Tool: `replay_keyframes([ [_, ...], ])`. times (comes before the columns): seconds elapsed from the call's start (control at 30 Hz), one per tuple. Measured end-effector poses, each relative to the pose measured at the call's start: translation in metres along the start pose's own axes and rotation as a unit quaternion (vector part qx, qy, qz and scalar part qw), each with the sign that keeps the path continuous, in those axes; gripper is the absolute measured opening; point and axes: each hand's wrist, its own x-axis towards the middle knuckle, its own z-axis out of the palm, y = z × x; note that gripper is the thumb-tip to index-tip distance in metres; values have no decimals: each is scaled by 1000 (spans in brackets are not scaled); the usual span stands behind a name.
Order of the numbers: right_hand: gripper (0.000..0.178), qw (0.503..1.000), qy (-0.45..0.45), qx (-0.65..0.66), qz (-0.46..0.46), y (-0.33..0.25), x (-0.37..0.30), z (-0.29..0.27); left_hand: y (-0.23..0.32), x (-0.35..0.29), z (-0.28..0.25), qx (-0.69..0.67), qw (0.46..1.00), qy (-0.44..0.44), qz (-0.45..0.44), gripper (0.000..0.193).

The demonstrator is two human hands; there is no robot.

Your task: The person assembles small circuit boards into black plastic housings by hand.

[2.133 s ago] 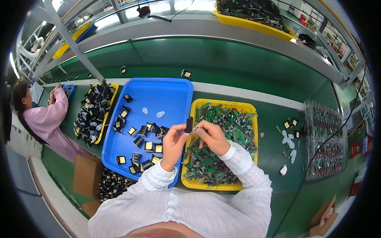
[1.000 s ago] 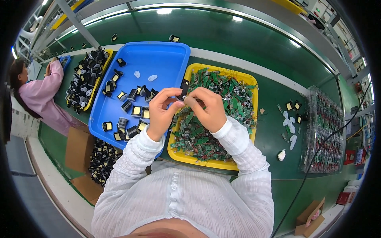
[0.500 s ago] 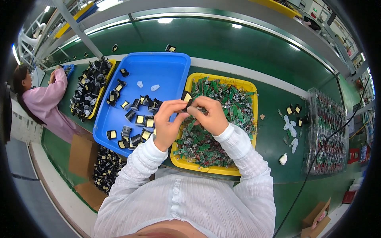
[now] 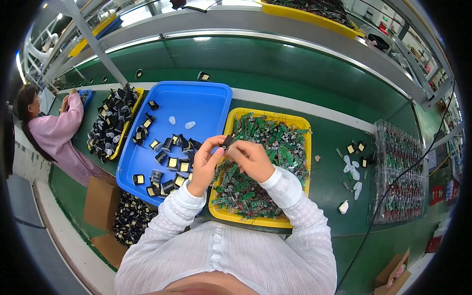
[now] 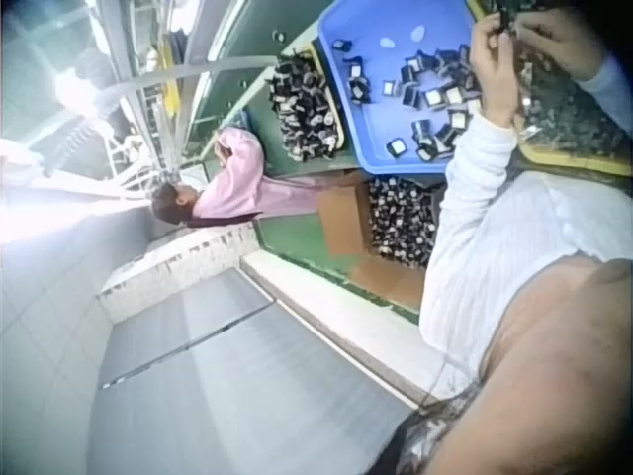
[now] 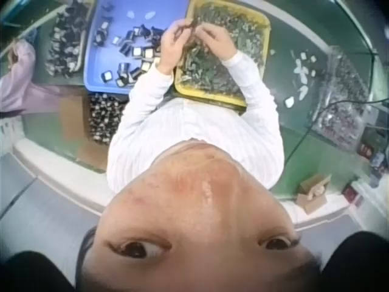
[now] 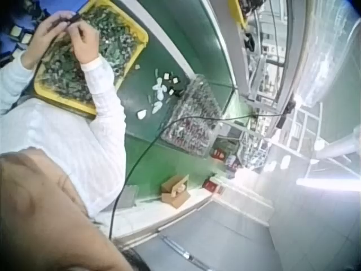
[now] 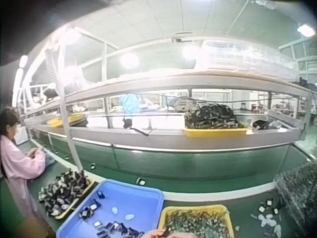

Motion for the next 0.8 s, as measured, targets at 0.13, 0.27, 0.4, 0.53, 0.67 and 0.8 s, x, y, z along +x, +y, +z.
replay_keyframes([
  [0.13,15,992,19,-99,-79,-3,-2,6,-1,-1,1,-18,1000,4,-22,17],
  [0.27,14,996,9,-81,-45,-6,-3,6,-4,-2,0,-5,1000,24,-9,15],
  [0.4,16,999,-9,-19,27,-6,-3,3,-5,0,-1,66,997,30,39,13],
  [0.53,15,999,-11,-5,35,-3,-3,4,-3,1,1,81,995,34,40,12],
  [0.67,14,998,-13,54,37,6,0,0,-2,2,-3,88,996,8,-7,17],
  [0.8,17,977,-48,198,58,9,2,-10,-2,2,-5,50,998,-41,-9,33],
])
